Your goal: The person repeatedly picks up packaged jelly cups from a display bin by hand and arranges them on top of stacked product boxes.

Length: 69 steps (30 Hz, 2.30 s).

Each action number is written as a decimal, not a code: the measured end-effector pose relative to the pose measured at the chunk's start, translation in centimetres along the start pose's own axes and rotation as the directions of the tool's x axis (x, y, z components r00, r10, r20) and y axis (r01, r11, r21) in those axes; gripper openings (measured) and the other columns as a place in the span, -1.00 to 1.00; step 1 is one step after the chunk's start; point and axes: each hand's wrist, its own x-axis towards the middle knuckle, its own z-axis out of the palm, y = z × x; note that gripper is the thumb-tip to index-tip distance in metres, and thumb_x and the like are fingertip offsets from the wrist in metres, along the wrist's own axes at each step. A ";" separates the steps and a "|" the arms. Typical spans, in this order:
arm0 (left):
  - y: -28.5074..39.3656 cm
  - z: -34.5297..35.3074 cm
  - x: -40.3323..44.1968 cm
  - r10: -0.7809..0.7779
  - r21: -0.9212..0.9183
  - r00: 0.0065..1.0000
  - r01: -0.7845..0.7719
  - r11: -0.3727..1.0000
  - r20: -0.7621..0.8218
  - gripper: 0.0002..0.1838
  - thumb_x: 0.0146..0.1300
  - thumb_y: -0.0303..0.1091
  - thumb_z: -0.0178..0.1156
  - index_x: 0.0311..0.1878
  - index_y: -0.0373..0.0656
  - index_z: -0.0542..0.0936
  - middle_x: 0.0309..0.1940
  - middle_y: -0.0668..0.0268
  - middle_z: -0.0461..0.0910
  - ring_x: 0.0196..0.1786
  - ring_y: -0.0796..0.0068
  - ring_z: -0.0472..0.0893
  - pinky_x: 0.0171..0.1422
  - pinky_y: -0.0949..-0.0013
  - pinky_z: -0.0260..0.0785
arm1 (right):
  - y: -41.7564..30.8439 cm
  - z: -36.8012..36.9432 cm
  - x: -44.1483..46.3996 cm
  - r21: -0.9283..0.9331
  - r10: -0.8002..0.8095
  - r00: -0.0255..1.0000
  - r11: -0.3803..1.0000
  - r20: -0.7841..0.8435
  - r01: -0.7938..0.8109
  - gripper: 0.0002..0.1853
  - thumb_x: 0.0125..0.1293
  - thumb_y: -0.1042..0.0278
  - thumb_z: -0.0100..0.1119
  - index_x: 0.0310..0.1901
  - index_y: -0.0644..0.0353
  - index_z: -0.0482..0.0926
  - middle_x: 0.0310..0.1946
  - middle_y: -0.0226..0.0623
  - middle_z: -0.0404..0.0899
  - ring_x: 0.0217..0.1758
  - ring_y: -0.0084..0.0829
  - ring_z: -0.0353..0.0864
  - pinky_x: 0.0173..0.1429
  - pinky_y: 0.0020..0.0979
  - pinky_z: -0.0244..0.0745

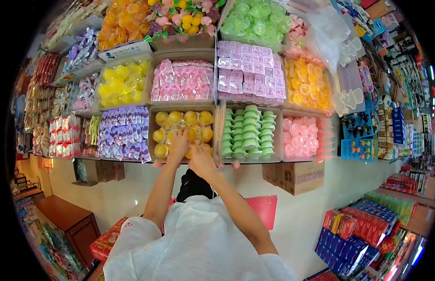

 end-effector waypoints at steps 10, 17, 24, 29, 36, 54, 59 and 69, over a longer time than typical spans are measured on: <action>1.4 -0.9 0.6 0.040 0.234 0.996 -0.059 0.970 0.084 -0.22 0.08 -0.35 0.37 0.39 -0.22 0.29 0.20 -0.03 0.37 0.22 -0.06 0.42 0.22 -0.01 0.30 | 2.1 1.1 0.2 -0.011 0.104 0.994 0.994 0.014 -0.104 -0.42 0.22 0.39 0.20 0.25 0.37 0.29 0.03 0.13 0.48 0.18 0.14 0.44 0.27 -0.04 0.39; 3.6 -5.9 -3.9 0.210 -0.169 0.960 -0.242 0.955 -0.187 -0.31 0.21 -0.28 0.29 0.35 -0.33 0.28 0.11 -0.13 0.40 0.15 -0.15 0.44 0.21 0.01 0.31 | 0.5 -1.6 -1.3 0.112 -0.002 0.999 0.994 -0.054 0.008 -0.50 0.29 0.44 0.14 0.25 0.34 0.32 0.11 0.11 0.39 0.18 0.12 0.43 0.24 -0.08 0.40; 9.2 -7.7 -6.1 0.162 -0.571 0.967 -0.247 0.783 -0.196 -0.43 0.34 -0.30 0.22 0.31 -0.34 0.30 0.04 0.02 0.44 0.06 0.16 0.49 0.15 0.20 0.38 | -2.7 -7.7 -6.6 0.287 -0.012 0.944 0.951 -0.329 0.112 -0.48 0.29 0.47 0.21 0.27 0.29 0.33 0.16 0.02 0.33 0.19 0.05 0.41 0.27 -0.18 0.40; 15.3 -8.0 -7.6 0.262 -0.927 0.964 -0.134 0.350 -0.040 -0.49 0.34 -0.39 0.15 0.29 -0.29 0.25 0.04 0.17 0.43 0.11 0.43 0.47 0.27 0.34 0.34 | -2.5 -10.2 -11.3 0.306 0.160 0.827 0.952 -0.540 0.016 -0.45 0.24 0.54 0.28 0.26 0.26 0.36 0.16 -0.07 0.37 0.12 -0.19 0.52 0.13 -0.29 0.54; 23.8 -3.0 -11.0 0.672 -0.994 0.737 -0.004 0.107 0.070 -0.53 0.27 -0.46 0.28 0.14 -0.20 0.27 0.06 0.23 0.40 0.12 0.47 0.43 0.27 0.35 0.29 | -2.3 -12.3 -20.1 0.536 0.462 0.523 0.844 -0.716 -0.012 -0.34 0.18 0.70 0.29 0.32 0.24 0.29 0.19 -0.14 0.38 0.25 -0.28 0.49 0.30 -0.30 0.46; 36.4 -2.9 -22.1 0.949 -0.896 -0.029 0.322 0.307 0.315 -0.50 0.40 -0.43 0.19 0.32 -0.22 0.23 0.24 0.24 0.31 0.33 0.46 0.32 0.47 0.30 0.14 | -7.3 -12.1 -36.0 0.663 0.679 -0.120 0.734 -0.724 0.148 -0.16 0.10 0.67 0.42 0.37 0.30 0.14 0.23 -0.07 0.43 0.32 -0.32 0.44 0.43 -0.27 0.31; 37.8 -2.0 -24.7 0.933 -0.892 -0.135 0.276 0.359 0.334 -0.39 0.37 -0.36 0.26 0.37 -0.20 0.21 0.26 0.29 0.29 0.38 0.47 0.29 0.50 0.28 0.11 | -7.9 -11.2 -38.8 0.636 0.656 -0.204 0.755 -0.727 0.160 -0.18 0.09 0.75 0.36 0.36 0.30 0.14 0.24 -0.08 0.42 0.33 -0.33 0.42 0.44 -0.27 0.30; 37.5 -0.5 -29.3 0.917 -0.888 -0.072 0.230 0.398 0.392 -0.34 0.37 -0.40 0.25 0.42 -0.21 0.16 0.29 0.28 0.33 0.39 0.44 0.33 0.49 0.29 0.15 | -8.1 -9.8 -42.5 0.643 0.658 -0.240 0.751 -0.714 0.148 -0.28 0.10 0.78 0.28 0.29 0.28 0.21 0.15 -0.16 0.42 0.32 -0.37 0.40 0.41 -0.35 0.28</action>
